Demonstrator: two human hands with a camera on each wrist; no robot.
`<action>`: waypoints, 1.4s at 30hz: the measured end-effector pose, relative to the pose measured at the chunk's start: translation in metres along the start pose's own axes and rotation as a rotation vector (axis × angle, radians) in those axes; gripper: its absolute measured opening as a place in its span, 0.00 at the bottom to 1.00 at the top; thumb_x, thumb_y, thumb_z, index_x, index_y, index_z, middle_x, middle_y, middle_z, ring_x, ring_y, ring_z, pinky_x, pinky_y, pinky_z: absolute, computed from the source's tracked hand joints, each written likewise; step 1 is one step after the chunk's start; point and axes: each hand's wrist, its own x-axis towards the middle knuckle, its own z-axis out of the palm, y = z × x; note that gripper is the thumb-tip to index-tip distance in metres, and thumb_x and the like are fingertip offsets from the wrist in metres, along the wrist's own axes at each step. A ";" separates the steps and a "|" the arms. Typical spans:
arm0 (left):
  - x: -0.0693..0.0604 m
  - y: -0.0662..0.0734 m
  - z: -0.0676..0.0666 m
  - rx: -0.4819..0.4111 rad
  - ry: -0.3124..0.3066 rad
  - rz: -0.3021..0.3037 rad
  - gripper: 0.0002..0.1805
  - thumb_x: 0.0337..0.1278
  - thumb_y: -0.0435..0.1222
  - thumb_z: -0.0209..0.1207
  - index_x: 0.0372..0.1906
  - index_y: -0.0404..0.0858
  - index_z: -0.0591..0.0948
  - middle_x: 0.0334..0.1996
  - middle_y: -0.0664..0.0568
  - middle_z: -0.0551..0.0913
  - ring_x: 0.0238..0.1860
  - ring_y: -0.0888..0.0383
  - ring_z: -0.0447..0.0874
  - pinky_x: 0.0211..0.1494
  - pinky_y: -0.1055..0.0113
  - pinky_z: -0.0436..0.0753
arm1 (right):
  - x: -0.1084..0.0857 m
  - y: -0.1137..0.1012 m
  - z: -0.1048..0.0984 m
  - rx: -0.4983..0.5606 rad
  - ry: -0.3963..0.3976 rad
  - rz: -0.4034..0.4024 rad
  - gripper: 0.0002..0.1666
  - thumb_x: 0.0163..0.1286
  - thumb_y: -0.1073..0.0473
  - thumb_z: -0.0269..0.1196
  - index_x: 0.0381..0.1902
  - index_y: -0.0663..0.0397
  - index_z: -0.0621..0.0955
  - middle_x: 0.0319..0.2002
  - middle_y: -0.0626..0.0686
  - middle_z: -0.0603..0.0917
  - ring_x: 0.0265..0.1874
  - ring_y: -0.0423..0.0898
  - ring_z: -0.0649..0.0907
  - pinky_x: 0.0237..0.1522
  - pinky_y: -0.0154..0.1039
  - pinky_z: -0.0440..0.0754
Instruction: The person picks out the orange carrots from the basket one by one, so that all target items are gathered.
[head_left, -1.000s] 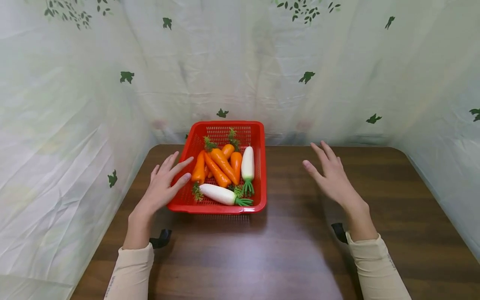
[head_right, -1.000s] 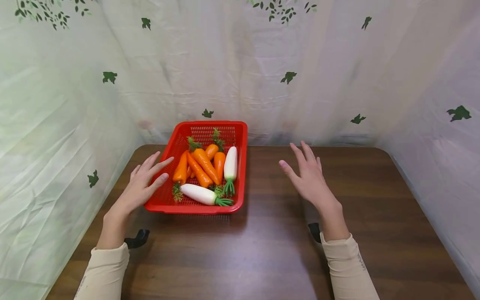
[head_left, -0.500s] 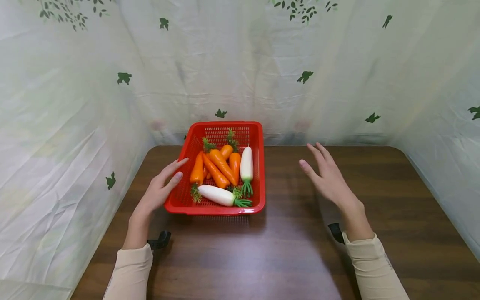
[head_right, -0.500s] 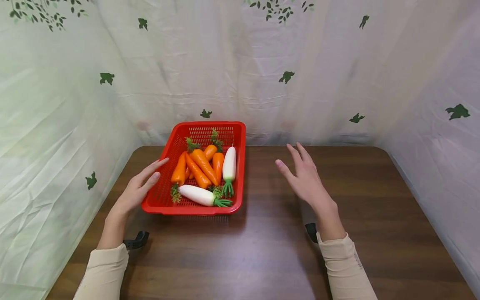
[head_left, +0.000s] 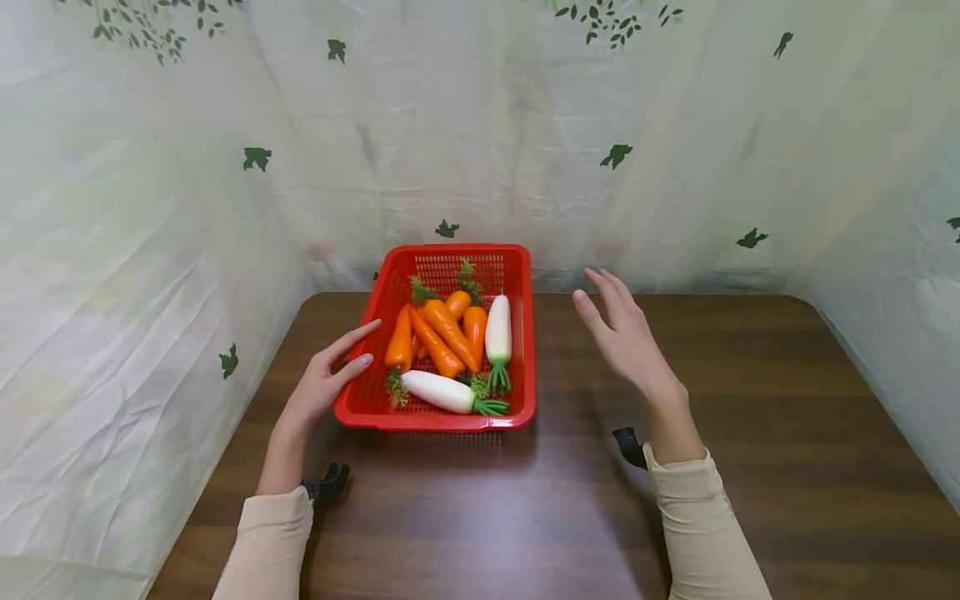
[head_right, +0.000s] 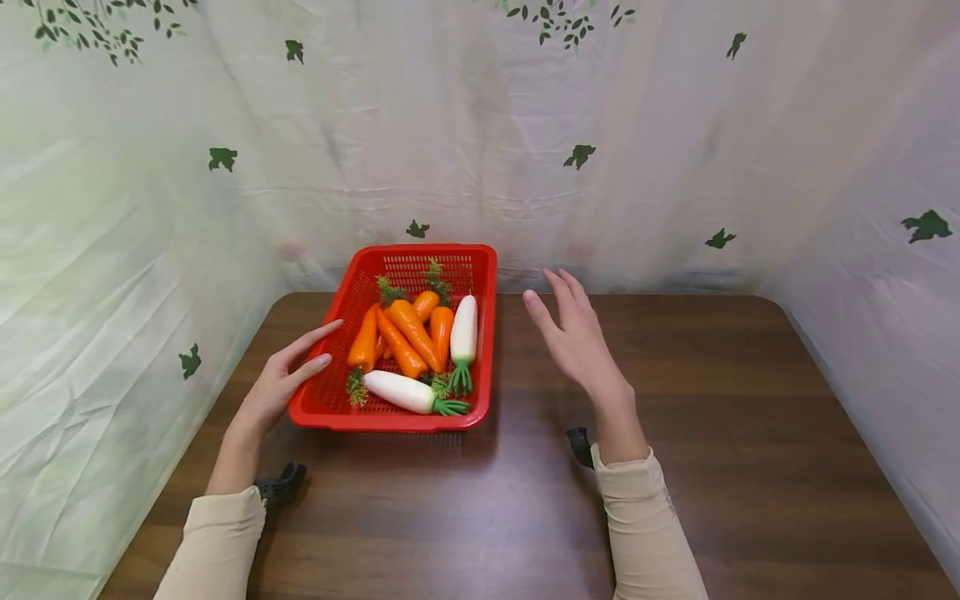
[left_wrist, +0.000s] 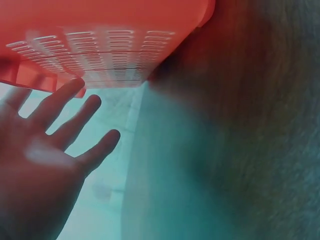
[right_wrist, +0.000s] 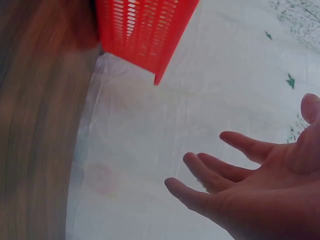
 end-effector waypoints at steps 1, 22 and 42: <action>0.000 -0.001 0.001 -0.008 0.001 0.002 0.31 0.79 0.43 0.57 0.81 0.50 0.67 0.78 0.44 0.67 0.60 0.53 0.85 0.52 0.64 0.90 | 0.001 -0.001 0.001 0.002 0.002 0.000 0.43 0.82 0.30 0.46 0.84 0.45 0.61 0.84 0.55 0.56 0.84 0.58 0.56 0.81 0.67 0.55; 0.000 -0.010 0.008 -0.096 0.068 0.025 0.27 0.81 0.43 0.54 0.79 0.54 0.70 0.78 0.50 0.67 0.67 0.47 0.78 0.54 0.65 0.89 | 0.025 -0.044 0.029 0.207 0.043 0.083 0.40 0.82 0.31 0.47 0.80 0.48 0.68 0.77 0.56 0.71 0.75 0.56 0.72 0.78 0.59 0.67; 0.001 -0.010 0.014 -0.130 0.086 0.064 0.27 0.80 0.43 0.54 0.78 0.51 0.72 0.76 0.51 0.70 0.67 0.46 0.78 0.56 0.64 0.89 | 0.029 -0.061 0.048 0.303 -0.005 0.112 0.38 0.82 0.33 0.49 0.79 0.48 0.69 0.75 0.54 0.74 0.73 0.55 0.73 0.77 0.62 0.69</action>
